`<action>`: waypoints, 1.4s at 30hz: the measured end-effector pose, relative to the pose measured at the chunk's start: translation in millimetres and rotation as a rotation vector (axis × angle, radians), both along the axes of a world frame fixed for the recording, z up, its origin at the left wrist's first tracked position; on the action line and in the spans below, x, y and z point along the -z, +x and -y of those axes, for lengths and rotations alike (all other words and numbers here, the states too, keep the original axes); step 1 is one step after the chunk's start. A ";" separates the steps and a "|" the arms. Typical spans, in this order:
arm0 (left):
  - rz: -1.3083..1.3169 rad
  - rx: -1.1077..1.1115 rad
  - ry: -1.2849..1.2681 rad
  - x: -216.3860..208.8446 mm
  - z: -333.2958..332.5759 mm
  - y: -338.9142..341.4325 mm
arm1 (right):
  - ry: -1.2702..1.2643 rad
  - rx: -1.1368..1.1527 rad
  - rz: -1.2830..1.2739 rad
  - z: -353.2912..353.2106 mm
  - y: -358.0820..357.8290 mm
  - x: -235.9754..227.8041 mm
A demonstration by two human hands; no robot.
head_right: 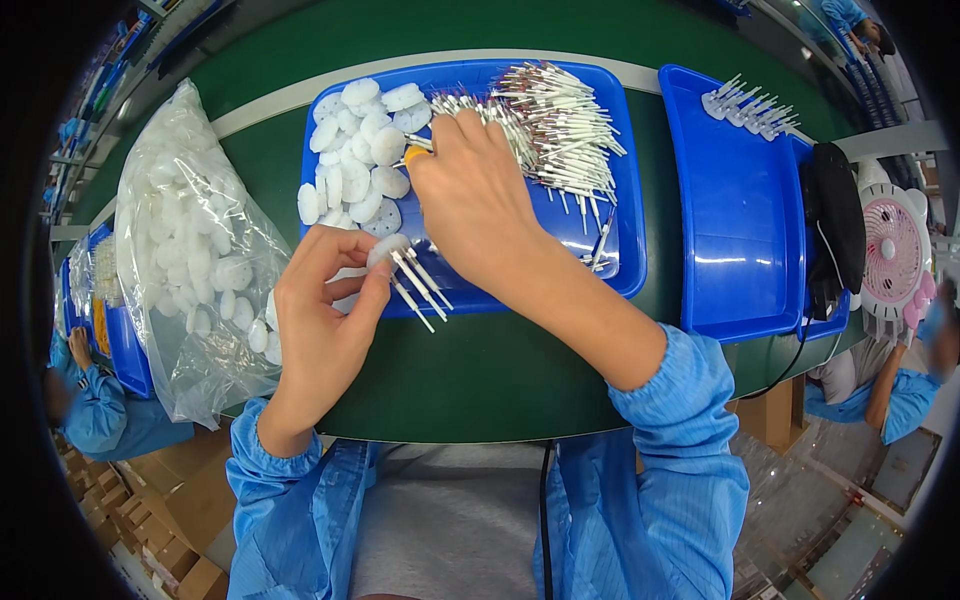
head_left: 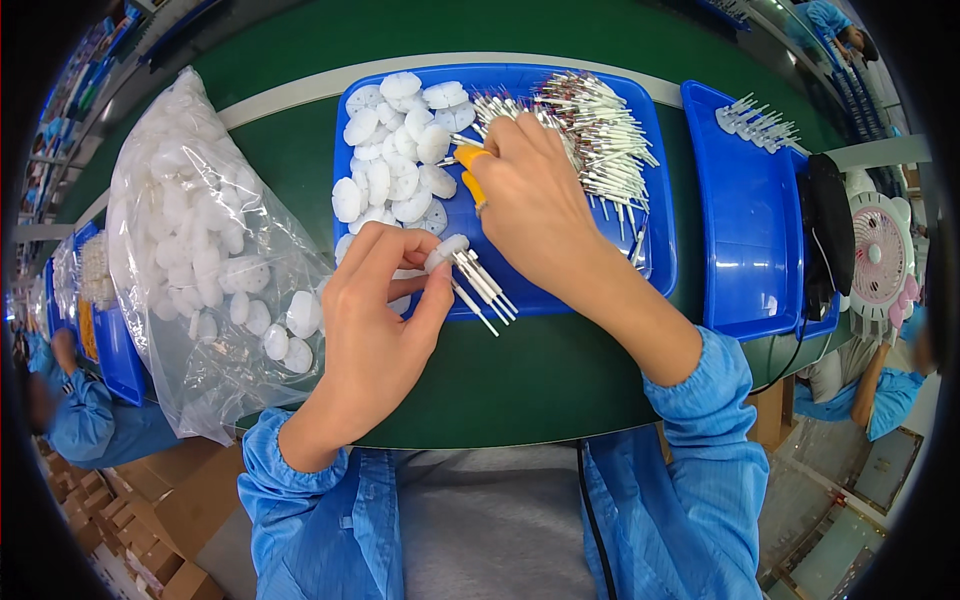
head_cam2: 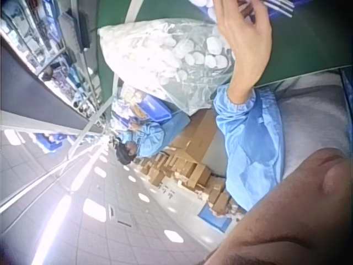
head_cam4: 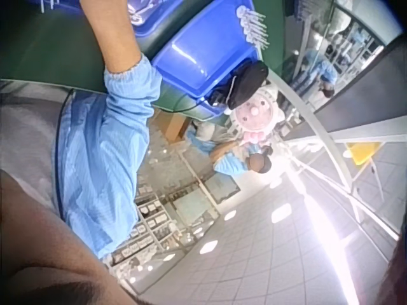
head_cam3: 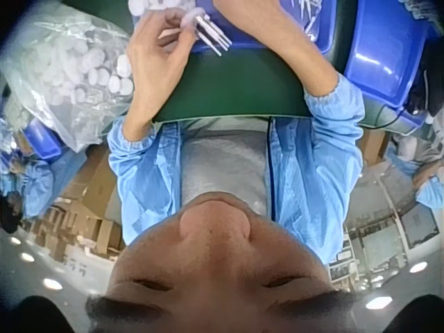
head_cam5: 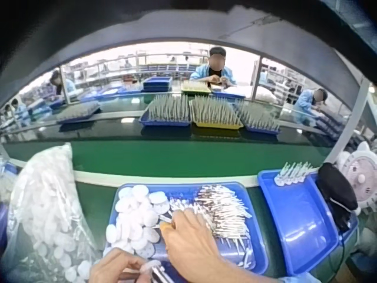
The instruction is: The person assembles electronic components by inserting wire pins into circular plastic bases by hand and placing the completed parts onto a tray.
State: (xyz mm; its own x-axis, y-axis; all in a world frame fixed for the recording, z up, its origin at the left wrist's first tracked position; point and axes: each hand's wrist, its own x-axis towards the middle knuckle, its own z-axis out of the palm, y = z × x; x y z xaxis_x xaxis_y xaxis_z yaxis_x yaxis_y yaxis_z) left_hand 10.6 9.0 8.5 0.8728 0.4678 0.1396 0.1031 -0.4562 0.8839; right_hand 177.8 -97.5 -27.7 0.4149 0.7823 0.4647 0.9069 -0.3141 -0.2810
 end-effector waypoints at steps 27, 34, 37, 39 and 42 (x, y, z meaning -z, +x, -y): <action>-0.025 0.142 0.001 1.6 7.8 -3.2 | -0.035 -0.239 -0.499 86.8 -49.3 -38.6; -0.022 0.104 0.049 4.8 10.7 -6.8 | 0.008 -0.196 -0.440 81.2 -50.3 -38.8; -0.032 0.096 0.049 4.6 10.5 -6.8 | 0.003 -0.190 -0.418 80.9 -54.1 -39.3; -0.040 0.093 0.061 4.7 10.4 -6.6 | -0.015 -0.184 -0.410 81.5 -55.1 -38.8; -0.038 0.083 0.029 4.6 10.5 -6.3 | 0.013 -0.174 -0.426 82.4 -55.1 -38.1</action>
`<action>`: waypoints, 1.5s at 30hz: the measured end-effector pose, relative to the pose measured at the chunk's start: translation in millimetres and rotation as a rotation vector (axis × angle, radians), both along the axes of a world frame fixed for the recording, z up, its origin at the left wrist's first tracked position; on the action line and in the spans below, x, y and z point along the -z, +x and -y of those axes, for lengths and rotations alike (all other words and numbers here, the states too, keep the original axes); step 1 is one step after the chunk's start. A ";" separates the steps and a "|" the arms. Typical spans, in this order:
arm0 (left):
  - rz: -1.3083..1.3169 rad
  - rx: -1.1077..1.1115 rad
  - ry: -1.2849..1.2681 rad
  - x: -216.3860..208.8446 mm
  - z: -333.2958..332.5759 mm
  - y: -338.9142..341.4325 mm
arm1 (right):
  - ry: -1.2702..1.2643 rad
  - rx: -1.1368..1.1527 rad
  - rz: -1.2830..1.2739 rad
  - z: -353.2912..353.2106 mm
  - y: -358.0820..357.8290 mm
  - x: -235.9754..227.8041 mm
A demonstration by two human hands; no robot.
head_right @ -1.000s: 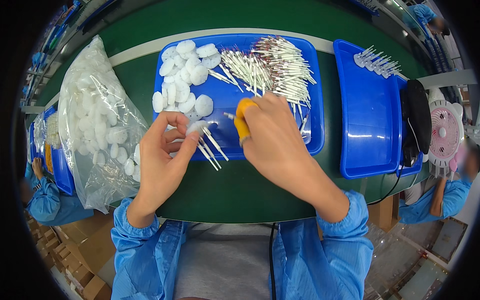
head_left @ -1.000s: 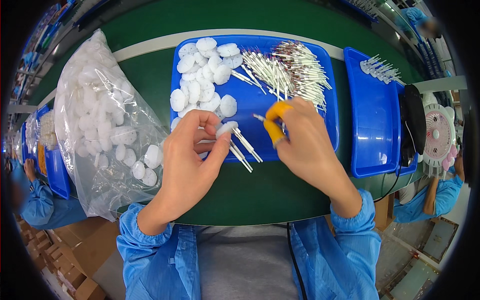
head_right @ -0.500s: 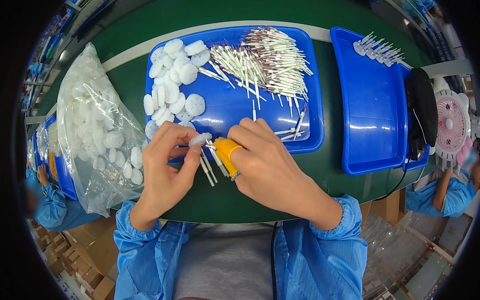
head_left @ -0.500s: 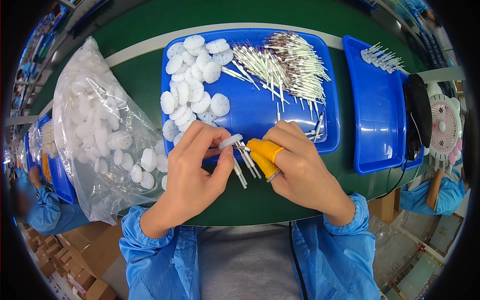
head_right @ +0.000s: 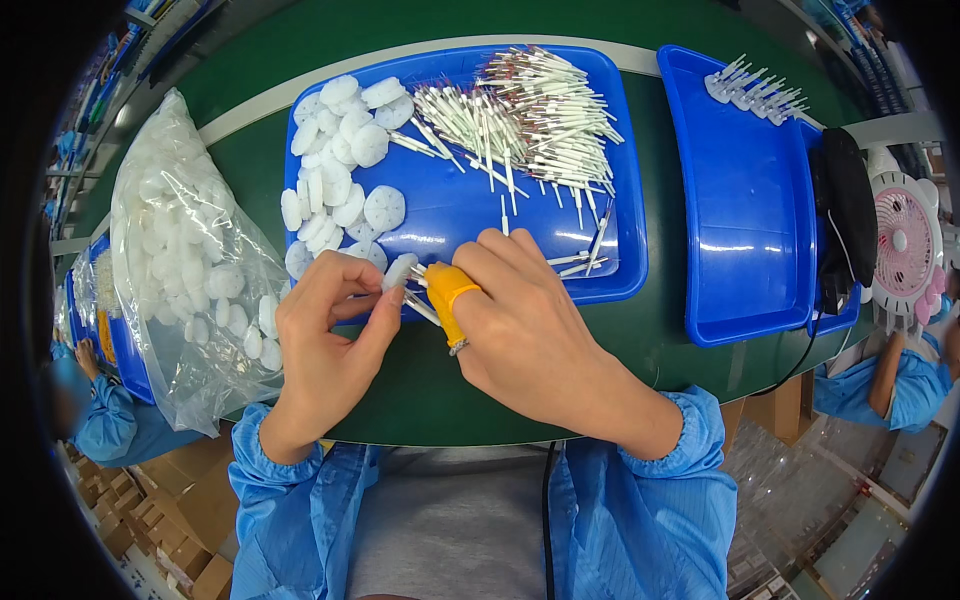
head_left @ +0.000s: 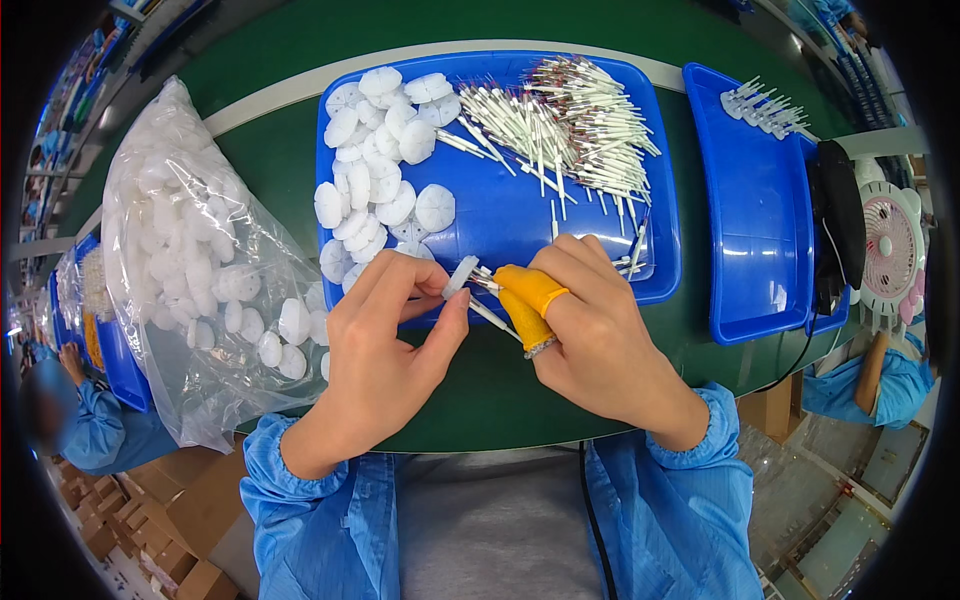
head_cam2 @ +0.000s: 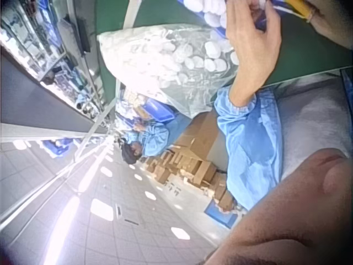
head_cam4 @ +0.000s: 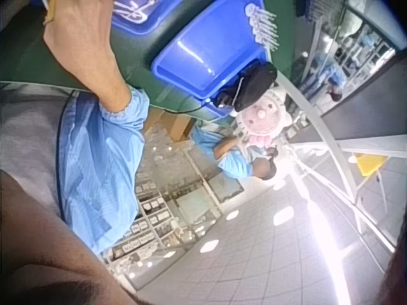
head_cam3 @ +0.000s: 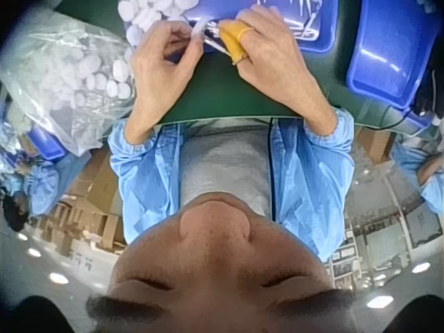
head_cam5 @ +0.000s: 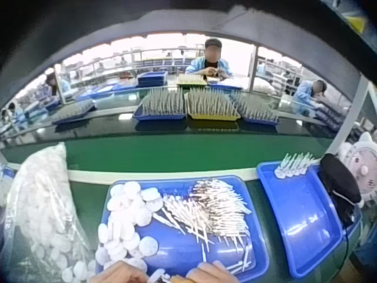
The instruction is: The person assembles electronic components by inserting wire pins into circular plastic bases by hand and placing the completed parts onto a tray.
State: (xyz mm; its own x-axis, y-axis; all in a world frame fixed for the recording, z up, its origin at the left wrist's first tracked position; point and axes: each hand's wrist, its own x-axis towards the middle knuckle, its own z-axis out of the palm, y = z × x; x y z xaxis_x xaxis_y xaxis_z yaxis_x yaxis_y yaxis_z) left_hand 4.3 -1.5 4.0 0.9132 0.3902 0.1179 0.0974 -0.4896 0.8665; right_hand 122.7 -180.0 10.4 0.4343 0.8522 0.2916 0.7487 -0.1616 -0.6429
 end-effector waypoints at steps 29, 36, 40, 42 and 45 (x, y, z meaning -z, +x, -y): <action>0.081 0.074 0.161 2.9 -1.2 -1.6 | 0.113 0.016 -0.070 -5.4 -11.6 11.9; 0.086 0.089 0.229 -5.2 -2.4 -4.3 | 0.243 0.019 -0.063 -4.5 -17.0 12.1; 0.065 0.131 0.237 -5.7 -1.9 -6.2 | 0.234 0.013 -0.024 -7.1 -17.7 13.5; 0.040 0.138 0.226 -6.2 0.3 -7.9 | 0.247 0.012 0.000 -9.5 -19.5 14.9; -0.016 0.126 0.237 -6.2 2.2 -9.4 | 0.233 0.004 0.056 -11.5 -21.0 16.5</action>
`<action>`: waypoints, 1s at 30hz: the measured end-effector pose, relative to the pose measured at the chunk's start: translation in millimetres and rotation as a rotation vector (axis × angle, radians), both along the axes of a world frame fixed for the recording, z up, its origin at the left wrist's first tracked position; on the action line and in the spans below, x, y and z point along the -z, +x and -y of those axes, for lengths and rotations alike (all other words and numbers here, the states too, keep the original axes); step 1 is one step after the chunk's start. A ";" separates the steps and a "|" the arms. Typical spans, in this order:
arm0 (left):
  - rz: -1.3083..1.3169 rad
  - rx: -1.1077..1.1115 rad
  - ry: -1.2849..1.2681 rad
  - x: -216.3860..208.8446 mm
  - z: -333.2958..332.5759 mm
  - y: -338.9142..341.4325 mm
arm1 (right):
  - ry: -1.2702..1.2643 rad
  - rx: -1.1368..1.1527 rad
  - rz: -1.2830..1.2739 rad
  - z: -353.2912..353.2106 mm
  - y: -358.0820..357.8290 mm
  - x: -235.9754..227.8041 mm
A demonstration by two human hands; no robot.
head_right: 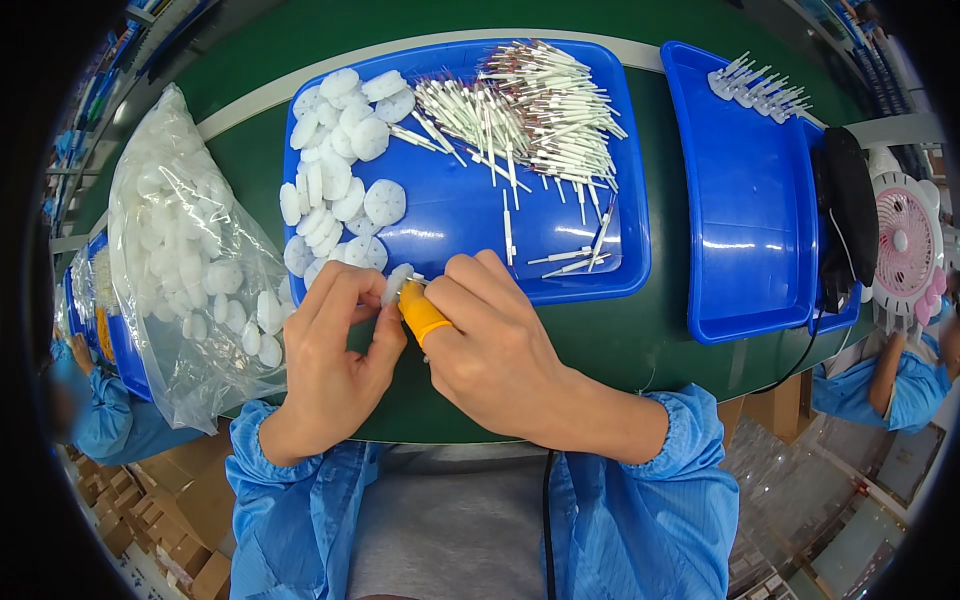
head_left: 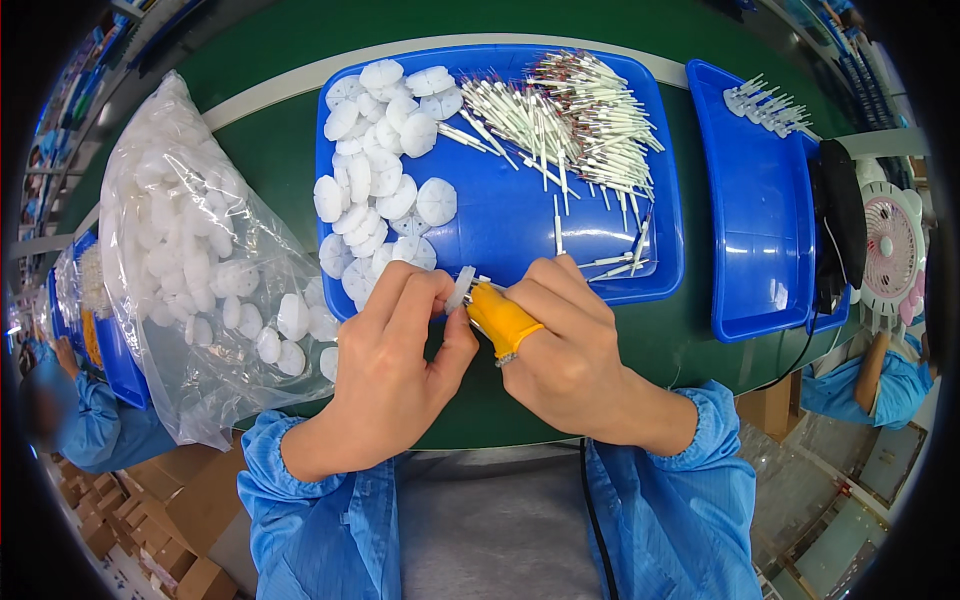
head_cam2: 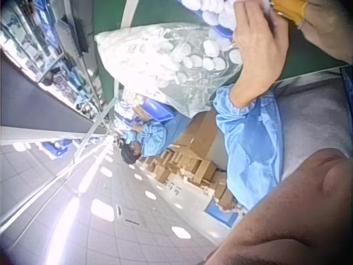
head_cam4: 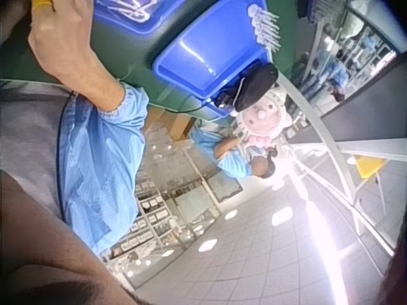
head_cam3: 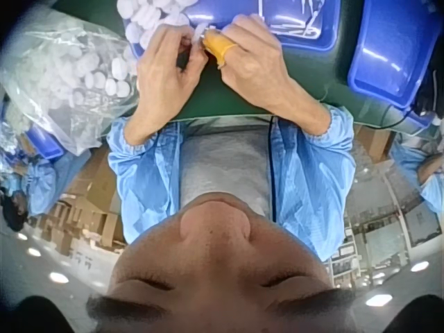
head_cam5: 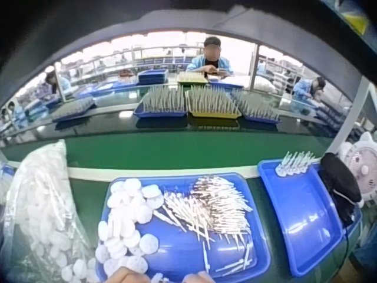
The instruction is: The person assembles electronic components by inserting wire pins into circular plastic bases by hand and placing the completed parts onto a tray.
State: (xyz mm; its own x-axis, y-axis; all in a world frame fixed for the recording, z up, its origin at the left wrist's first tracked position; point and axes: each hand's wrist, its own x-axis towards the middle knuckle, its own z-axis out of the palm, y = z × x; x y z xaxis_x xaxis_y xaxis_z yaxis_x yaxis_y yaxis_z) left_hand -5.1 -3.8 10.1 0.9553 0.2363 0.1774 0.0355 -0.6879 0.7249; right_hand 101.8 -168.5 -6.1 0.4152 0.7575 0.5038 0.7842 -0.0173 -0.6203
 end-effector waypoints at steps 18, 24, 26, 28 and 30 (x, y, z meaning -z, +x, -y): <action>0.146 -0.032 -0.449 1.4 -6.9 2.7 | -0.026 0.091 -0.018 8.7 9.2 -28.1; 0.217 -0.053 -0.439 5.0 -4.6 4.8 | -0.025 0.118 -0.052 8.7 8.9 -28.6; 0.180 -0.026 -0.435 3.9 -5.9 4.6 | -0.059 0.077 -0.036 12.1 7.4 -31.5; 0.168 -0.023 -0.435 4.3 -6.2 3.9 | -0.085 0.024 -0.023 13.3 5.8 -31.8; 0.156 -0.017 -0.440 4.3 -5.9 3.8 | -0.073 -0.002 0.004 14.2 4.8 -31.7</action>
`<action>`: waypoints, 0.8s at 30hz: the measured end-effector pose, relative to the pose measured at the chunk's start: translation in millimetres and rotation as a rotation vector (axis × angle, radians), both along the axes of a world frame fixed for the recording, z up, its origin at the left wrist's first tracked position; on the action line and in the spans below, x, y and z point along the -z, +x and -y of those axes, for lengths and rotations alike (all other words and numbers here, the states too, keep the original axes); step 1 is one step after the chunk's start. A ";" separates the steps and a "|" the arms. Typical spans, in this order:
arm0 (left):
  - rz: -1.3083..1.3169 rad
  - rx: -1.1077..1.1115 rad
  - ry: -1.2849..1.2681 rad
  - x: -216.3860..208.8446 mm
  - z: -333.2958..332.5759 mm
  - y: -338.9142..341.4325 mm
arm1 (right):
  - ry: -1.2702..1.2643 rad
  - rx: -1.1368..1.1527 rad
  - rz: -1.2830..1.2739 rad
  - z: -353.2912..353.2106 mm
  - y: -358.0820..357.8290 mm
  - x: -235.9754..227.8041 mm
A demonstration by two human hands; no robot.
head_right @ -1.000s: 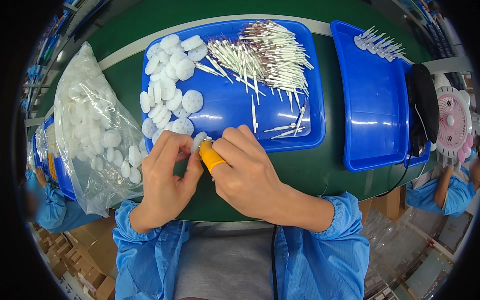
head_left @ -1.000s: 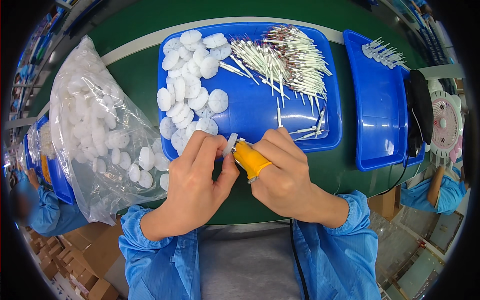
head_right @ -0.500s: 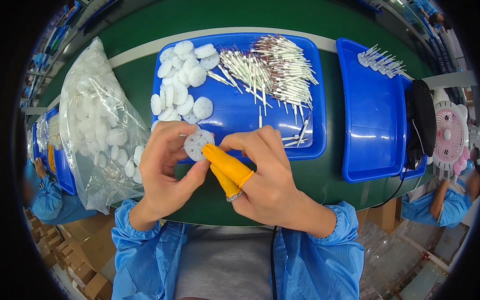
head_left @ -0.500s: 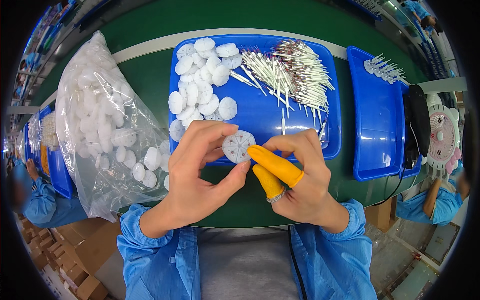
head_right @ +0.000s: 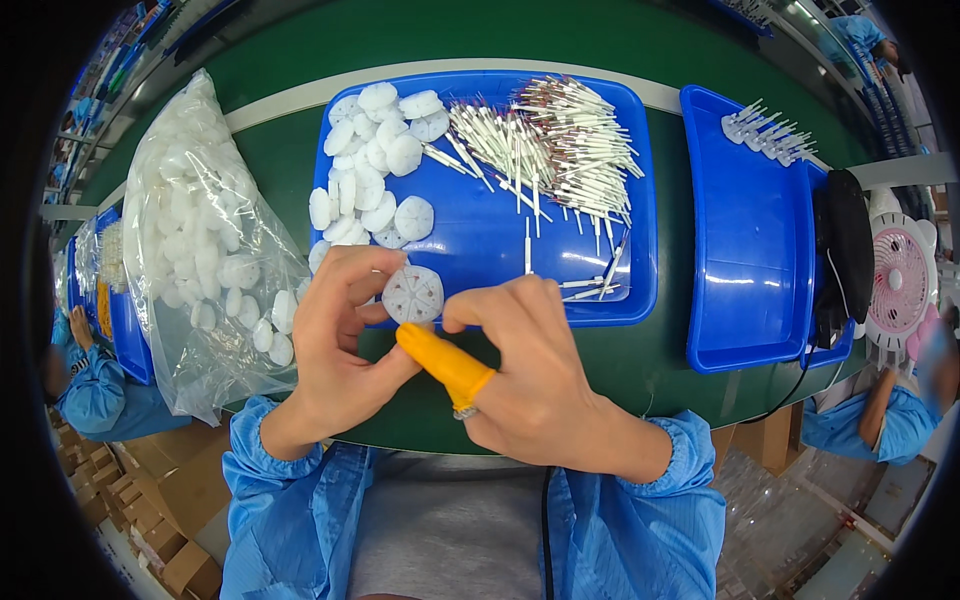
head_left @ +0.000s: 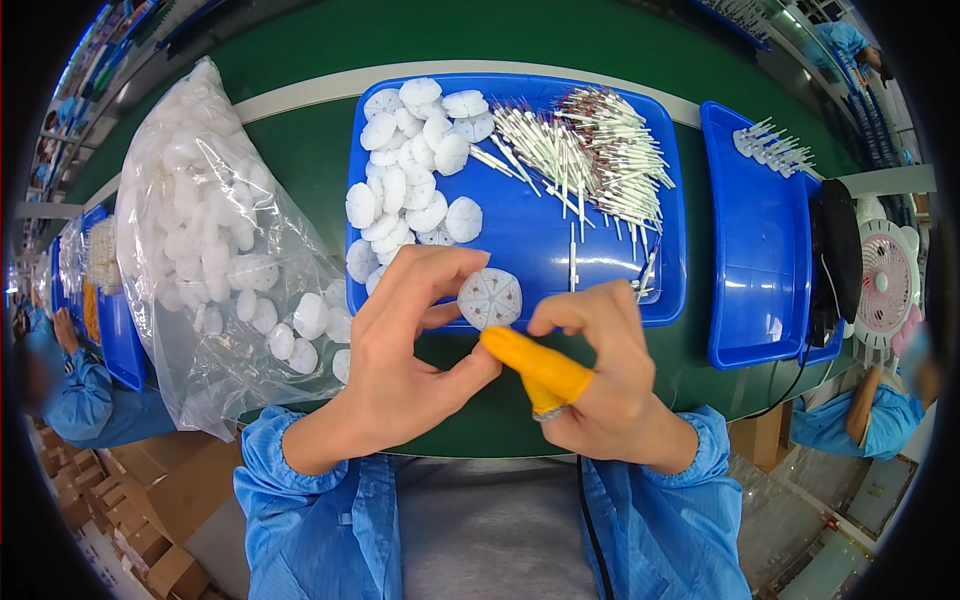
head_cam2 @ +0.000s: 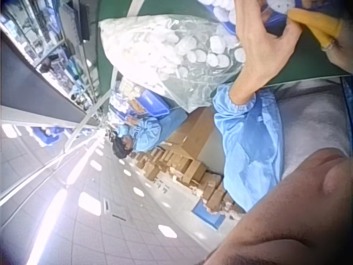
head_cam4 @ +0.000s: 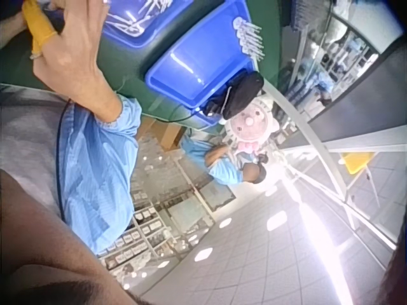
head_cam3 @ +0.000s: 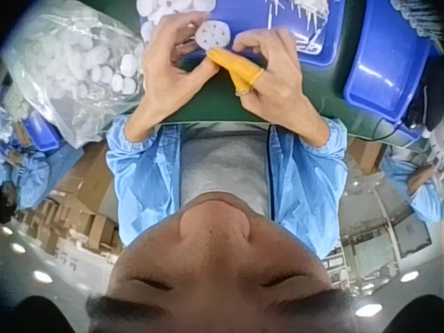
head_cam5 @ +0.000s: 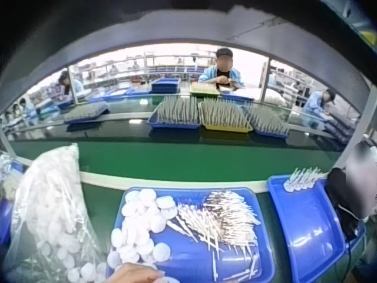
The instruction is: The person assembles electronic components by inserting wire pins into circular plastic bases by hand and placing the completed parts onto a tray.
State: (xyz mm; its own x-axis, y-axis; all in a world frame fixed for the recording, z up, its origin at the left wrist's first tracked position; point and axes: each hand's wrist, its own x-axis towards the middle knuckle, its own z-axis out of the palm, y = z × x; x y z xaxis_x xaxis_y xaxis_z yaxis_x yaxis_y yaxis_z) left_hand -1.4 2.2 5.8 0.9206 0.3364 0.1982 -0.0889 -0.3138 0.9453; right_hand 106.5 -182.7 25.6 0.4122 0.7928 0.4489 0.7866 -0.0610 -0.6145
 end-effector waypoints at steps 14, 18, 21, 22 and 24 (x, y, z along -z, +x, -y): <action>0.069 0.043 0.017 -1.9 -0.2 -0.5 | 0.035 0.084 -0.097 1.6 3.9 -0.8; 0.054 0.023 -0.018 -0.6 0.3 -1.1 | 0.026 -0.006 -0.033 4.3 8.6 0.4; 0.049 0.026 0.006 -0.1 -0.4 -0.3 | 0.035 0.012 -0.036 7.4 7.4 -2.8; 0.046 0.041 0.048 -3.3 -0.4 -0.1 | 0.034 0.015 -0.035 6.7 7.7 -2.5; 0.044 0.055 0.091 -4.7 0.2 -0.7 | 0.027 0.029 0.022 3.4 8.7 -0.3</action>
